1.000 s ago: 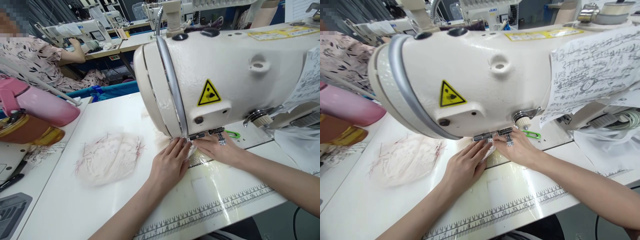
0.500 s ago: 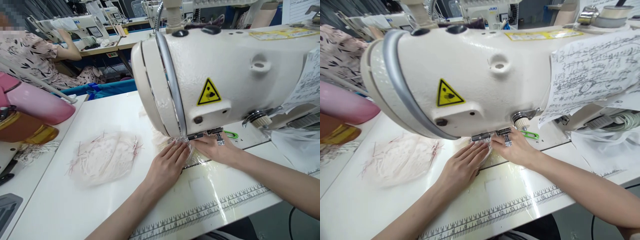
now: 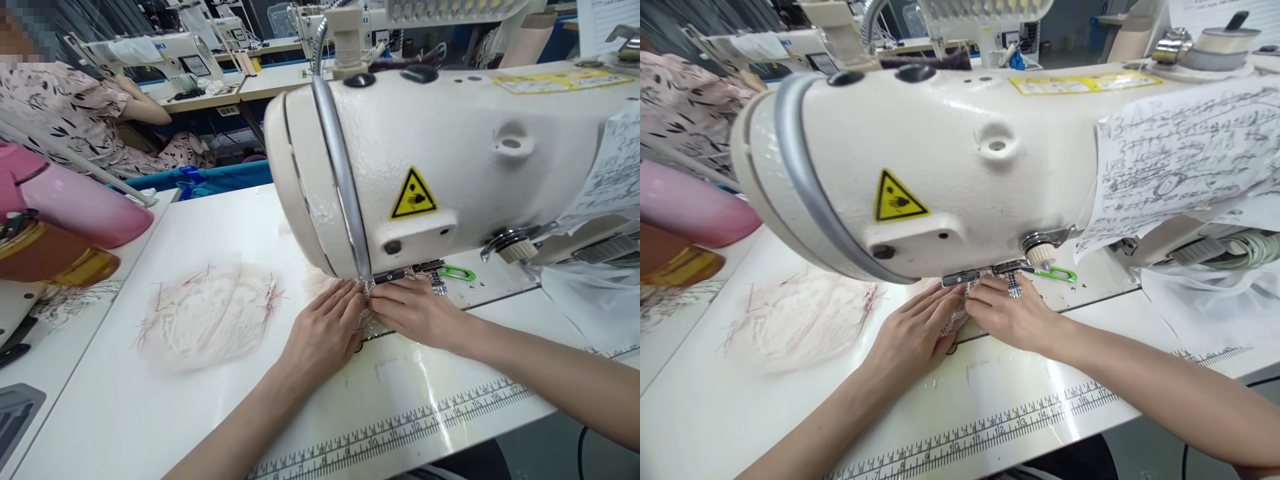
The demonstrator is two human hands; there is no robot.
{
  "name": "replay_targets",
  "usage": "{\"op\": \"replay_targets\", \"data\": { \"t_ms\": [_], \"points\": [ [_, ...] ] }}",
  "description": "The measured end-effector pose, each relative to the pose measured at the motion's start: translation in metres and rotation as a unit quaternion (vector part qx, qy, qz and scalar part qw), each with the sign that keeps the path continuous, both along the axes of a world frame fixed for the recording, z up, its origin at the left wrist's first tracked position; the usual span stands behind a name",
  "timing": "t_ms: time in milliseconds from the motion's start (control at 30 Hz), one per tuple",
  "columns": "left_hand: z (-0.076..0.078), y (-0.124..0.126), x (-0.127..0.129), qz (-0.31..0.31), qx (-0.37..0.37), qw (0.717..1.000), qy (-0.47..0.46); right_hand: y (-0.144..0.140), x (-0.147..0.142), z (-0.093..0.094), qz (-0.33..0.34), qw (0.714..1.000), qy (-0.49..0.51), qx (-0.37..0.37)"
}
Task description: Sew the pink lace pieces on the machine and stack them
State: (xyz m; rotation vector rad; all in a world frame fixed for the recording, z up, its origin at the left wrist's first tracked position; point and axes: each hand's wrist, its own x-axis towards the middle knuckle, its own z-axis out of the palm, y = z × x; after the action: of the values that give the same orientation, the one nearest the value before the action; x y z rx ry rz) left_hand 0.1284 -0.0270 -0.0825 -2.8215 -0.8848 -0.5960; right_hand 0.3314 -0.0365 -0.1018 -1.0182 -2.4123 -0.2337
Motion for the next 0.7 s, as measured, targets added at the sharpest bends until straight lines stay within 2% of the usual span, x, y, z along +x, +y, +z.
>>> {"op": "replay_targets", "data": {
  "t_ms": [400,700],
  "points": [
    [-0.0004,0.0003,0.0002,-0.008,0.027,1.0,-0.004,-0.0045,-0.0039,0.0044,-0.007,1.0,0.008,0.003],
    [-0.0025,-0.0037,0.0069,0.029,0.054,0.998,-0.009,-0.0036,-0.0009,-0.0008,-0.01,1.0,0.002,0.007]
  ]
}}
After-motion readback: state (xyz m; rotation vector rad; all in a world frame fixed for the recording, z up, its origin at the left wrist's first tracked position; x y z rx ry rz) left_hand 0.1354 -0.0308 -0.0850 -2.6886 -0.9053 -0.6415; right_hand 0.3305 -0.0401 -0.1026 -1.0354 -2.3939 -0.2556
